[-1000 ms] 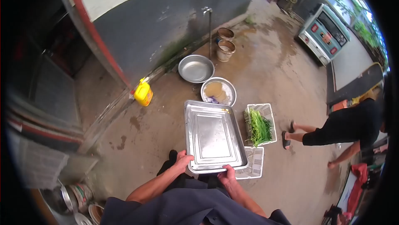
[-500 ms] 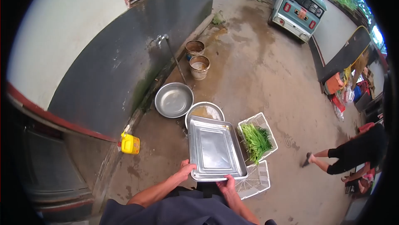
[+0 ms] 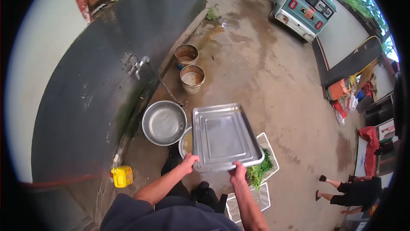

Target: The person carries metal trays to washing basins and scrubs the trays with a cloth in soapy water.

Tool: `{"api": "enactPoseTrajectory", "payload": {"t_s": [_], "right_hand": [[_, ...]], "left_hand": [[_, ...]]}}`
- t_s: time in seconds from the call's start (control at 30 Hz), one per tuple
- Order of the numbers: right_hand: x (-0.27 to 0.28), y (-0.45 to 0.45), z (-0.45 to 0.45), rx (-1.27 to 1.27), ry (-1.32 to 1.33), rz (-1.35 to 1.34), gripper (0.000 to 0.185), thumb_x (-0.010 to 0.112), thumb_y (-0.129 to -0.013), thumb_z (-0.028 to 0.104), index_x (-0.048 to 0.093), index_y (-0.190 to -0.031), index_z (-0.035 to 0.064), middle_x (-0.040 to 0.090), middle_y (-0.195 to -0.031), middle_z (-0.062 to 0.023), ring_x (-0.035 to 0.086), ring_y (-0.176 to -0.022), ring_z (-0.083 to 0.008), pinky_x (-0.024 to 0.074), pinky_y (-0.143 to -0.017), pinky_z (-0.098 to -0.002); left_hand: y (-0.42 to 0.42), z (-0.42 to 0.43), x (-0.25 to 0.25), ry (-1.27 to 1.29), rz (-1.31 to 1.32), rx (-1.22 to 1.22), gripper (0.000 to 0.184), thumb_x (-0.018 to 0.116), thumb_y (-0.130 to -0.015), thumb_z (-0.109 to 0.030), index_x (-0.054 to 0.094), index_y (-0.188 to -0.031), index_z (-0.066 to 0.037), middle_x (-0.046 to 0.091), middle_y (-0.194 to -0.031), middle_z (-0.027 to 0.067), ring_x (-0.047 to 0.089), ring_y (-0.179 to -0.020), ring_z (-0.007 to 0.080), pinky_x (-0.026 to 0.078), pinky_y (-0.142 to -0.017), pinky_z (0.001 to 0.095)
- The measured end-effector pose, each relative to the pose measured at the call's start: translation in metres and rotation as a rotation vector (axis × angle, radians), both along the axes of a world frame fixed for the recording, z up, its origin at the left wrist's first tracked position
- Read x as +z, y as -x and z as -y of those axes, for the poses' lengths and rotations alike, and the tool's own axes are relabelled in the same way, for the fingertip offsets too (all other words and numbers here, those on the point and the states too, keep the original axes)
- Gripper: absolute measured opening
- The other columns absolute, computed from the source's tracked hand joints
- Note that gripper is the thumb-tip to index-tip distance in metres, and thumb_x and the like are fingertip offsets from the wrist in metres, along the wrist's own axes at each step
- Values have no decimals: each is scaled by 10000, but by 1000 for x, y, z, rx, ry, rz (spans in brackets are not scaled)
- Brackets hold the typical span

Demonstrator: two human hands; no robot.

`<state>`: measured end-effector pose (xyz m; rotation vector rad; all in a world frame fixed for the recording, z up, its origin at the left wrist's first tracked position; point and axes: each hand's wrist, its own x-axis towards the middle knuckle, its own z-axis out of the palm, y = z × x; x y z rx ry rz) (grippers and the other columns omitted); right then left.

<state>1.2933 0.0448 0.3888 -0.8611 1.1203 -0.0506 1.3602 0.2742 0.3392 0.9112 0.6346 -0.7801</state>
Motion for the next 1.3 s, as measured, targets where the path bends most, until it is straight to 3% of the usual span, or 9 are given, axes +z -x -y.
{"api": "enactPoseTrajectory", "payload": {"t_s": [0.1,0.2,0.4,0.47,0.77,0.8,1.0,1.1,1.3], "right_hand": [[35,-104,-32,-39,269,91,323,649,-668,57,555,-974,10,569,-884,-61,565,-792,-187,477,-653,-380],[42,-221,-48,9,595,143,431,688,-636,54,536,-1033,-12,591,-937,-85,571,-836,-207,466,-773,-337],[45,-351,-88,236,1071,55,480,720,-633,142,503,-1029,-22,613,-931,-139,598,-861,-241,469,-819,-354],[30,-377,-101,346,1162,24,483,721,-641,169,495,-1025,-17,611,-898,-141,604,-838,-251,474,-807,-363],[-94,-436,-125,732,1331,-136,573,724,-645,232,453,-1094,2,643,-881,-198,631,-843,-384,489,-785,-424],[-103,-438,-125,720,1279,-145,569,723,-644,236,459,-1088,-2,641,-876,-202,633,-850,-380,489,-789,-425],[-100,-407,-111,539,1152,-76,479,712,-648,167,516,-1039,-26,642,-869,-163,632,-819,-294,502,-771,-378],[-113,-356,-89,255,712,99,493,663,-637,68,546,-1102,-45,626,-921,-77,589,-832,-196,493,-748,-337],[-102,-167,-93,-71,165,-295,388,652,-676,73,564,-1044,-16,610,-963,-113,612,-817,-265,546,-661,-446]], "left_hand": [[-91,-13,-42,167,-32,-85,215,576,-713,23,590,-924,-17,606,-783,94,630,-723,248,545,-665,410],[-196,-1,-45,226,-84,-126,135,594,-833,-54,587,-962,-14,621,-797,113,644,-703,258,559,-650,415],[-320,21,-59,137,-64,-169,237,610,-921,-235,583,-994,-11,655,-928,111,650,-866,255,560,-690,454],[-339,34,-90,73,-31,-8,273,589,-932,-270,556,-1098,-55,612,-1095,117,645,-880,281,551,-756,461],[-368,50,-322,464,-260,-160,308,566,-945,-297,593,-1069,-15,650,-976,123,642,-871,253,543,-742,423],[-371,40,-277,212,-275,-63,299,549,-954,-289,601,-1036,-6,670,-913,113,659,-781,254,551,-720,412],[-350,-13,-258,14,-53,-91,236,645,-887,-194,580,-1030,-18,649,-880,113,653,-794,256,545,-706,416],[-306,-42,-209,66,-78,-48,275,669,-821,-110,541,-1049,-23,636,-900,117,648,-808,246,546,-701,413],[-195,-75,-123,-51,-204,-66,353,618,-714,-23,545,-1058,4,617,-990,131,627,-849,259,533,-742,401]]}}
